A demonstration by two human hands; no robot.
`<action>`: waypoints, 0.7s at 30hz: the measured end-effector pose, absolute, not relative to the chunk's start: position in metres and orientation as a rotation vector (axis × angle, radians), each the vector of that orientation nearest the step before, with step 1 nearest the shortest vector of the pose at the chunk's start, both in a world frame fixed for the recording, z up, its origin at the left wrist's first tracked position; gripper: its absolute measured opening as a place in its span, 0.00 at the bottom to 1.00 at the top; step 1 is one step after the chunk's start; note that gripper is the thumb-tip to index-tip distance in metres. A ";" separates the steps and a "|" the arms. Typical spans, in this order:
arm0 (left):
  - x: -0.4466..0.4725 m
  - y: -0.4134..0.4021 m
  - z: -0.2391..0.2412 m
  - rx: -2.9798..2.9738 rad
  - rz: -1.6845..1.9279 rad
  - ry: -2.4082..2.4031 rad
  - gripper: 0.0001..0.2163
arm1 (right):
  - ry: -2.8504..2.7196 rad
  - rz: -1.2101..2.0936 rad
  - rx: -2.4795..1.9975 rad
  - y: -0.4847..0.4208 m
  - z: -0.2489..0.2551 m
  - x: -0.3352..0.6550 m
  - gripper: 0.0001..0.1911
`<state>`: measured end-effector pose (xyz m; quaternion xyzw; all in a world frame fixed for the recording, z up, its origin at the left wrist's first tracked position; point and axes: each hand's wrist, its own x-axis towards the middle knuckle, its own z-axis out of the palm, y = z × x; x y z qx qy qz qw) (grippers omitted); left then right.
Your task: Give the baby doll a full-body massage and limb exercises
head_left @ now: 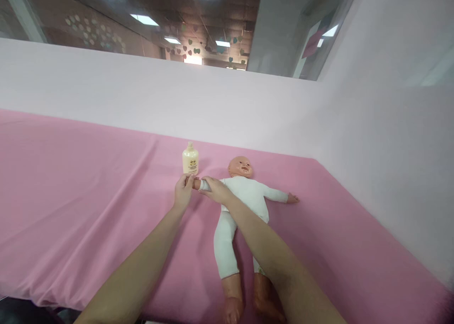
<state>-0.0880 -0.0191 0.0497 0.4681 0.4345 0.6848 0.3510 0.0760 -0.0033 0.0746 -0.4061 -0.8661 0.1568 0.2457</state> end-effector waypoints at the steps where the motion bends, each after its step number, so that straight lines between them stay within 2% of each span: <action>1: -0.088 -0.019 0.050 1.218 1.771 1.139 0.13 | -2.365 0.432 -1.106 -0.004 0.075 0.076 0.22; 8: -0.086 -0.016 0.049 1.111 1.786 1.104 0.16 | -2.355 0.407 -1.114 -0.003 0.074 0.076 0.22; 17: -0.081 -0.011 0.046 0.675 1.790 0.846 0.19 | -2.377 0.412 -1.107 0.000 0.070 0.076 0.22; 21: -0.069 -0.016 0.044 0.620 1.736 0.735 0.16 | -2.335 0.422 -1.082 -0.001 0.068 0.076 0.21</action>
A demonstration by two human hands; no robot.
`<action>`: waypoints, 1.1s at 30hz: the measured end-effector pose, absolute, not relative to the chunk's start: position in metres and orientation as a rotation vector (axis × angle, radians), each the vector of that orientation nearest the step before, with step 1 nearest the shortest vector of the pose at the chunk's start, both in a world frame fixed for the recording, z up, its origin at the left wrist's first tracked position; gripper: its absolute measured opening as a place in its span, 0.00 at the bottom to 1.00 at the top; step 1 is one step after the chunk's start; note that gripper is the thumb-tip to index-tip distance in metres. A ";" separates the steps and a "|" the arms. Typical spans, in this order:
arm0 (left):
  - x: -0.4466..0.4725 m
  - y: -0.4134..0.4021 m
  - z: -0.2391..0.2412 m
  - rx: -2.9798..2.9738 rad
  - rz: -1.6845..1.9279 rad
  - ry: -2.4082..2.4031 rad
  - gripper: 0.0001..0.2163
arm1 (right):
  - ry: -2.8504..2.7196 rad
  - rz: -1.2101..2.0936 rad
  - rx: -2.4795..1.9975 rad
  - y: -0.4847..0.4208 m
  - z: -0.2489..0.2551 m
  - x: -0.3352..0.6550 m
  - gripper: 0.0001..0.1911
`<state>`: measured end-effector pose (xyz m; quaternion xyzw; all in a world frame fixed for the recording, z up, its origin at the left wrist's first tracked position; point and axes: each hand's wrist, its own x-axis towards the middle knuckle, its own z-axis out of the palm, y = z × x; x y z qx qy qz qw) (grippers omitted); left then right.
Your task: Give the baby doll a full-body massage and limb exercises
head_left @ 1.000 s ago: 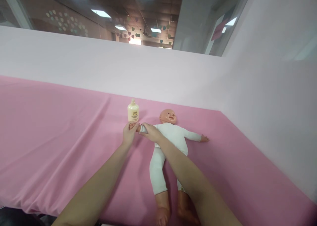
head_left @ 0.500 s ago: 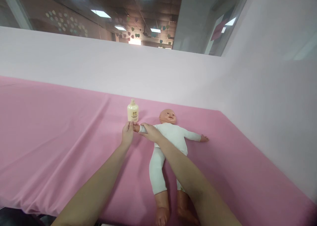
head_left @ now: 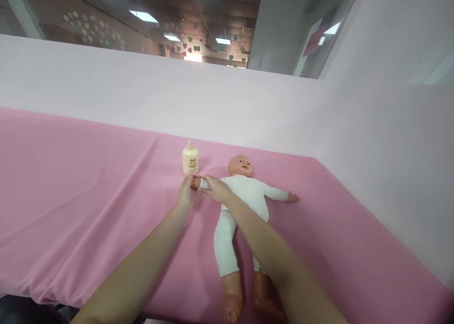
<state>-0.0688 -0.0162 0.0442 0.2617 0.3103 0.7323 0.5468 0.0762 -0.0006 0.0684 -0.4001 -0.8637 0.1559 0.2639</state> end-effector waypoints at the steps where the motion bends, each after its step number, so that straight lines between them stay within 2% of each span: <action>1: -0.066 -0.017 0.043 0.611 1.732 0.708 0.15 | -2.328 0.422 -1.086 -0.001 0.068 0.076 0.21; 5: -0.061 -0.019 0.040 0.575 1.714 0.647 0.17 | -2.333 0.414 -1.067 -0.001 0.067 0.076 0.22; 10: -0.062 -0.019 0.040 0.505 1.682 0.704 0.11 | -2.344 0.371 -0.960 -0.003 0.067 0.072 0.26; 18: -0.062 -0.018 0.039 0.555 1.694 0.715 0.16 | -2.375 0.285 -0.916 -0.003 0.066 0.071 0.25; 27: -0.078 -0.009 0.041 0.595 1.777 0.691 0.13 | -2.461 0.227 -0.954 -0.003 0.066 0.070 0.25; 33: -0.091 0.001 0.035 0.594 1.773 0.934 0.09 | -2.475 0.264 -0.924 -0.003 0.066 0.069 0.21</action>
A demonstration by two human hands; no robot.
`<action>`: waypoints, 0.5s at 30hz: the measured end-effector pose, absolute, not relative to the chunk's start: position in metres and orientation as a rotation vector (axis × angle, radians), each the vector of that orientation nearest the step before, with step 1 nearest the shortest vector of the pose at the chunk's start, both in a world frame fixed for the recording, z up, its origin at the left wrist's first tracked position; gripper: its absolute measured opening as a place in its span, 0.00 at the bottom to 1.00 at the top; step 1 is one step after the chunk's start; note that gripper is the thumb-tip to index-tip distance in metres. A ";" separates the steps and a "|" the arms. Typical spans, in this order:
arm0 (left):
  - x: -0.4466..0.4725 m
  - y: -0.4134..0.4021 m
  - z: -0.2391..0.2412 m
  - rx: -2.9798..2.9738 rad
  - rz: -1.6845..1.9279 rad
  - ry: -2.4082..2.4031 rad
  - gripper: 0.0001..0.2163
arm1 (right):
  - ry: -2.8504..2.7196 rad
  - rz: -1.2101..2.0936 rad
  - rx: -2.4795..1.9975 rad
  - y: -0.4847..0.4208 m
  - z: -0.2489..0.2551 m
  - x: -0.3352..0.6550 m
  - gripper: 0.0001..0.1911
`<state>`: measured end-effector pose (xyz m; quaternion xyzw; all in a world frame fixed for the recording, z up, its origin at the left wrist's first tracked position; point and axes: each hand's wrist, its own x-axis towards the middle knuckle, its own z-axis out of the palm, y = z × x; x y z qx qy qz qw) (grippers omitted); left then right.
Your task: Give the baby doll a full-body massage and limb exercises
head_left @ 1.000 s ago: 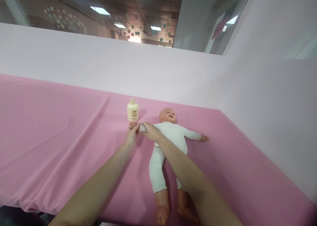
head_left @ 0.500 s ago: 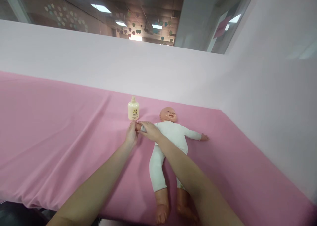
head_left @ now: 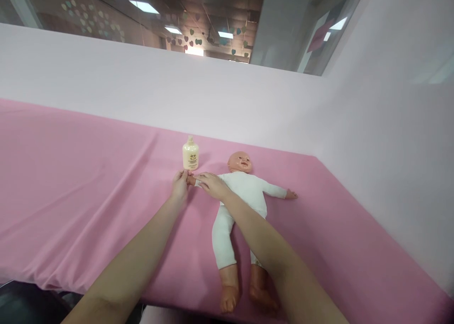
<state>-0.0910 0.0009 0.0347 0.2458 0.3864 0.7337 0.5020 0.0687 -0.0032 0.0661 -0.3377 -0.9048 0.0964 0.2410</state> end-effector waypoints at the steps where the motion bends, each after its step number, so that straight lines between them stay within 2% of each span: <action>1: -0.092 0.003 0.034 0.577 1.769 0.982 0.09 | -2.465 0.282 -0.917 -0.004 0.067 0.069 0.19; 7: -0.102 0.010 0.031 0.557 1.759 1.134 0.05 | -2.346 0.435 -0.887 -0.029 0.083 0.083 0.13; 15: -0.110 -0.005 0.048 0.737 1.906 1.252 0.09 | -2.246 0.554 -0.864 -0.121 0.092 0.138 0.11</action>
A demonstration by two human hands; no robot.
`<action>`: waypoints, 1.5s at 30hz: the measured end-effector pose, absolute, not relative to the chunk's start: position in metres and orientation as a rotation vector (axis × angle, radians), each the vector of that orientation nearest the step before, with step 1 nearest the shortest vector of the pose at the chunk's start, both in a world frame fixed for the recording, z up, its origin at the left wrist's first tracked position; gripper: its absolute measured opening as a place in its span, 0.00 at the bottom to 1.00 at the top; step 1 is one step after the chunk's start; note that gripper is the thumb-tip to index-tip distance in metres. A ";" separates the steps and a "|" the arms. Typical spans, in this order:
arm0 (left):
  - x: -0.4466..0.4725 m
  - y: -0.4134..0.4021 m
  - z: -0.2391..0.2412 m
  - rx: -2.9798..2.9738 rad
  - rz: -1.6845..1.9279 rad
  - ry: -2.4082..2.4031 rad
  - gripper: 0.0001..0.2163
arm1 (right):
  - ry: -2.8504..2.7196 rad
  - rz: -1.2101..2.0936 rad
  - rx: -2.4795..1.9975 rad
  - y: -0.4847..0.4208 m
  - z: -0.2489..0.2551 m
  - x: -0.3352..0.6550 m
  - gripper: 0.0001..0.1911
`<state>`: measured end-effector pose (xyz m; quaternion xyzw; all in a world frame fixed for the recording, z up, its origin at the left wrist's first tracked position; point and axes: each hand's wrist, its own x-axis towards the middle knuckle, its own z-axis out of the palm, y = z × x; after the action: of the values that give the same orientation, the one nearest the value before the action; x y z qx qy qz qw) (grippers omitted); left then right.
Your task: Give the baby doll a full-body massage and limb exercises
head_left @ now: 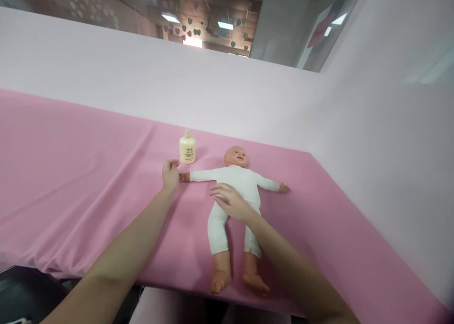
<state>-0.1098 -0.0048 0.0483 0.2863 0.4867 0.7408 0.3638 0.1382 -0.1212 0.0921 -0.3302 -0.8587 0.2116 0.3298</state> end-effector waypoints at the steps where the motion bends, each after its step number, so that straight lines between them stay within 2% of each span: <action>1: -0.105 -0.010 0.053 0.830 1.918 1.253 0.08 | -2.220 0.565 -0.893 -0.131 0.091 0.146 0.11; 3: -0.094 -0.023 0.061 0.980 1.819 1.205 0.07 | -2.156 0.609 -0.964 -0.150 0.089 0.162 0.11; 5: -0.081 -0.039 0.064 1.037 1.491 1.122 0.05 | -2.128 0.636 -1.030 -0.165 0.086 0.175 0.11; 8: -0.070 -0.065 0.061 1.082 0.759 1.089 0.11 | -2.190 0.655 -1.066 -0.182 0.082 0.188 0.12; 12: -0.068 -0.089 0.064 1.092 0.388 0.970 0.16 | -2.308 0.660 -1.075 -0.193 0.082 0.194 0.11; 16: -0.063 -0.098 0.081 1.323 -0.111 0.631 0.18 | -2.356 0.709 -1.021 -0.195 0.086 0.196 0.17; 19: -0.057 -0.100 0.088 1.339 -0.121 0.545 0.18 | -2.330 0.761 -1.003 -0.197 0.088 0.200 0.23; 26: -0.051 -0.100 0.088 1.135 0.281 0.605 0.16 | -2.162 1.027 -0.959 -0.210 0.096 0.206 0.37; 30: -0.043 -0.103 0.089 1.030 0.397 0.648 0.20 | -2.088 1.220 -0.914 -0.218 0.098 0.201 0.50; 34: -0.034 -0.111 0.085 1.019 0.471 0.661 0.22 | -2.020 1.505 -0.940 -0.225 0.099 0.196 0.58; 37: -0.033 -0.115 0.083 1.040 0.417 0.675 0.25 | -1.807 1.674 -0.919 -0.226 0.098 0.193 0.56; 41: -0.035 -0.120 0.091 1.123 0.119 0.544 0.35 | -1.544 1.742 -0.784 -0.224 0.093 0.189 0.48; 45: -0.033 -0.130 0.096 1.227 -0.211 0.282 0.32 | -1.527 1.656 -0.823 -0.225 0.087 0.188 0.48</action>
<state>-0.0329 -0.1304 0.0958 0.5728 0.1317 -0.0984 0.8030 0.1879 -0.2248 0.0870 -0.3197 -0.5931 0.6435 0.3632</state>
